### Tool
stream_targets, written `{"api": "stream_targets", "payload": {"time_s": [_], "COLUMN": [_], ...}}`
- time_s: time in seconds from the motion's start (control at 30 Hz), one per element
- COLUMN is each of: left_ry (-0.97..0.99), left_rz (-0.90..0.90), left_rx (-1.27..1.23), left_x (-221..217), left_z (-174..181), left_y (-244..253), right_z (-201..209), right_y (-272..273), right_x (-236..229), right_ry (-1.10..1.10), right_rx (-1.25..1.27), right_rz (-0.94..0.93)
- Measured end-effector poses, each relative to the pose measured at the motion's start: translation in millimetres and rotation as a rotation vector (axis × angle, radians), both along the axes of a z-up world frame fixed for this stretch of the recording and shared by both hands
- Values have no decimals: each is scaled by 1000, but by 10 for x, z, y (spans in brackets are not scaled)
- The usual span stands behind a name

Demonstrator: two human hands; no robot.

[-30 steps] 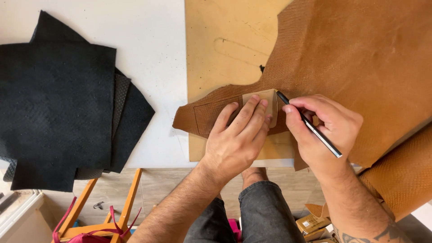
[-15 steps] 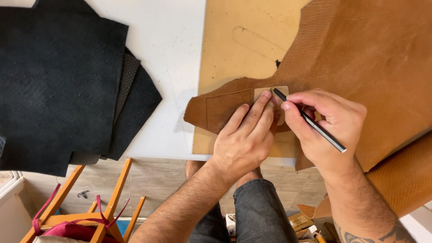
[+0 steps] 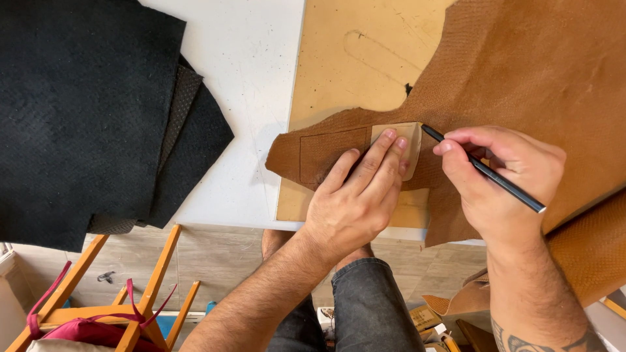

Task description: Trace a cardboard pattern onto a piece of tan leather using a pencil.

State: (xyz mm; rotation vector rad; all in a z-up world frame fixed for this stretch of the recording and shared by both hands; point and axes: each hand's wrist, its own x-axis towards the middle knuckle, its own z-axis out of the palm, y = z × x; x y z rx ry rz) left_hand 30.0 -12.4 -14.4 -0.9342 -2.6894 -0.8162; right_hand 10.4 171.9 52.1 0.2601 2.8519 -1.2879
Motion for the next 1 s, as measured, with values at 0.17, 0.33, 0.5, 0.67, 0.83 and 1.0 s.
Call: {"api": "stream_targets", "payload": {"time_s": [0.17, 0.33, 0.5, 0.67, 0.83, 1.0], "left_ry": [-11, 11, 27, 7, 14, 11], "left_rz": [-5, -20, -20, -17, -2, -9], "left_rx": [-7, -8, -10, -22, -9, -19], "left_x": [-2, -44, -65, -45, -25, -33], "left_z": [6, 20, 18, 11, -12, -3], "left_y": [-7, -10, 17, 6, 3, -22], "right_z": [-159, -439, -710, -749, -733, -548], "right_y": [256, 188, 246, 228, 202, 21], "right_x": [152, 206, 304, 313, 274, 104], "right_ry": [94, 281, 264, 243, 244, 231], "right_rx": [-167, -232, -232, -219, -193, -96], "right_rz": [-75, -83, -102, -103, -49, 105]}}
